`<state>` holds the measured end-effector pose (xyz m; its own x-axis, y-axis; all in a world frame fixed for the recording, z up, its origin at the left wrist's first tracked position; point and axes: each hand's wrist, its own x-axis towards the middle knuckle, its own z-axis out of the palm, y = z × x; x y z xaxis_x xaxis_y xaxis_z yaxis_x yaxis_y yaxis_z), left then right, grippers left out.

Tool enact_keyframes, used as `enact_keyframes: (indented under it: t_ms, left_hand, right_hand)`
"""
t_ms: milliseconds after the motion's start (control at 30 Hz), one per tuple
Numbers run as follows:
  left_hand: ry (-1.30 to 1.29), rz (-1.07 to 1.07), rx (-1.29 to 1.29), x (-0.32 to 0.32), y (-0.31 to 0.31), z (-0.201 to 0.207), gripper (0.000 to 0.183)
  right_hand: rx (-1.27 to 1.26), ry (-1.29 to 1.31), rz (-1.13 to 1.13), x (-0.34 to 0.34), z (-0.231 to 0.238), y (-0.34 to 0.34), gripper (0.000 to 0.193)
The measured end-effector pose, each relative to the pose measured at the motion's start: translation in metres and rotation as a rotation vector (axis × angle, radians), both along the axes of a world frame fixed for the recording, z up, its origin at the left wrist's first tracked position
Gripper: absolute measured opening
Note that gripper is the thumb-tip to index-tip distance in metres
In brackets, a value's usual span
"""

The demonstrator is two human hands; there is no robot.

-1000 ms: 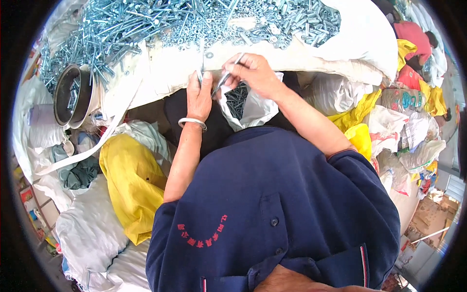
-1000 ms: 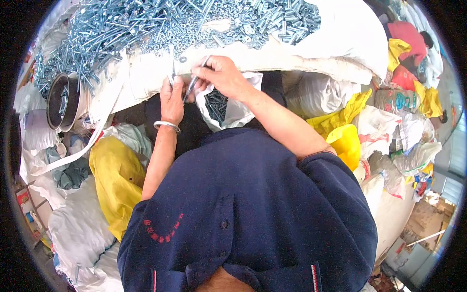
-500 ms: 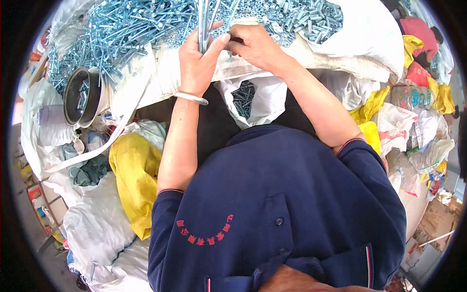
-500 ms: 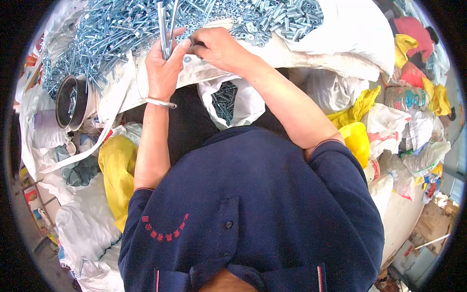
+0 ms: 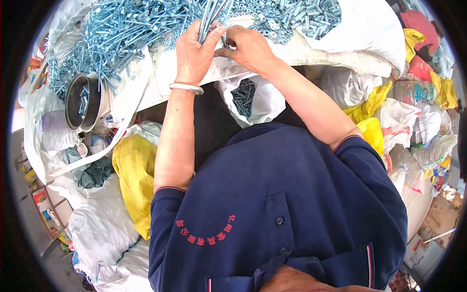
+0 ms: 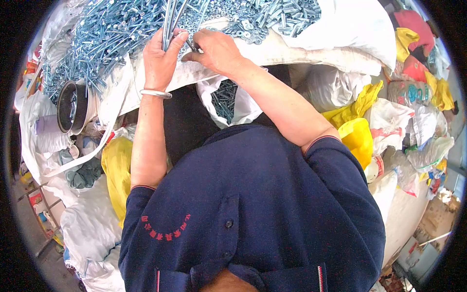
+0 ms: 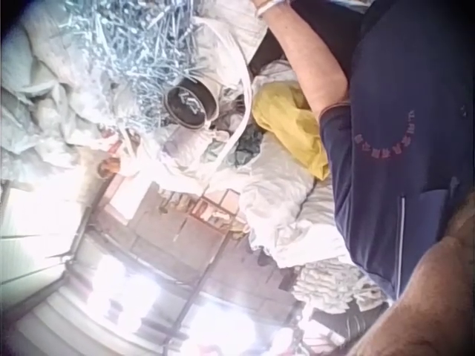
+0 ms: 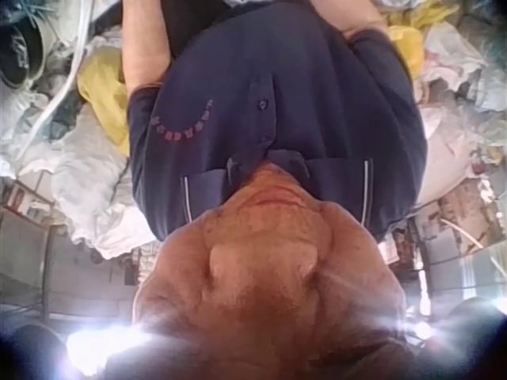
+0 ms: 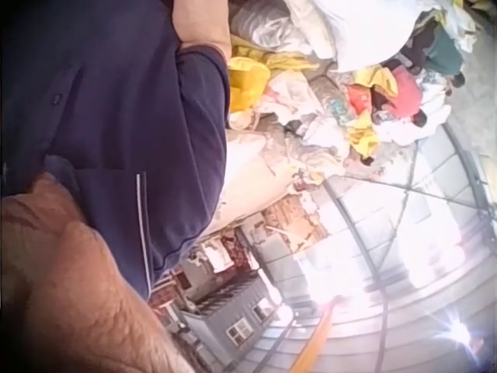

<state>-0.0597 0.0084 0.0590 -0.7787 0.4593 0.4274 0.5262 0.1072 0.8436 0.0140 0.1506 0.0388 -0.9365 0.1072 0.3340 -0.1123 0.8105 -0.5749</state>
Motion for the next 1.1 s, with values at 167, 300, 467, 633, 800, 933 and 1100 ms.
enact_keyframes:
  t_ms: [167, 300, 467, 633, 800, 933, 1100]
  left_hand:
    - [0.061, 0.015, -0.016, -0.005, 0.004, -0.003, 0.027]
    - [-0.076, -0.007, -0.01, 0.0, 0.006, 0.0, 0.029]
    - [0.111, 0.04, -0.022, 0.001, 0.012, -0.001, 0.03]
    - [0.127, 0.053, -0.036, 0.0, 0.01, -0.003, 0.031]
    - [0.121, 0.033, -0.051, 0.005, 0.012, 0.002, 0.03]
    - [0.117, 0.019, -0.073, 0.009, 0.015, 0.003, 0.031]
    - [0.129, 0.035, -0.068, 0.009, 0.013, 0.002, 0.031]
  right_hand:
    - [-0.464, 0.184, 0.068, 0.002, -0.015, 0.003, 0.038]
    - [-0.753, 0.113, 0.047, 0.007, -0.014, 0.003, 0.044]
    - [-0.9, 0.201, 0.013, 0.003, -0.026, 0.009, 0.056]
    - [-0.778, 0.155, -0.001, 0.006, -0.025, 0.017, 0.056]
    - [-0.817, 0.194, 0.027, 0.005, -0.027, 0.004, 0.057]
    - [-0.705, 0.259, 0.016, -0.001, -0.027, 0.016, 0.058]
    - [-0.755, 0.185, -0.059, 0.005, -0.025, 0.009, 0.058]
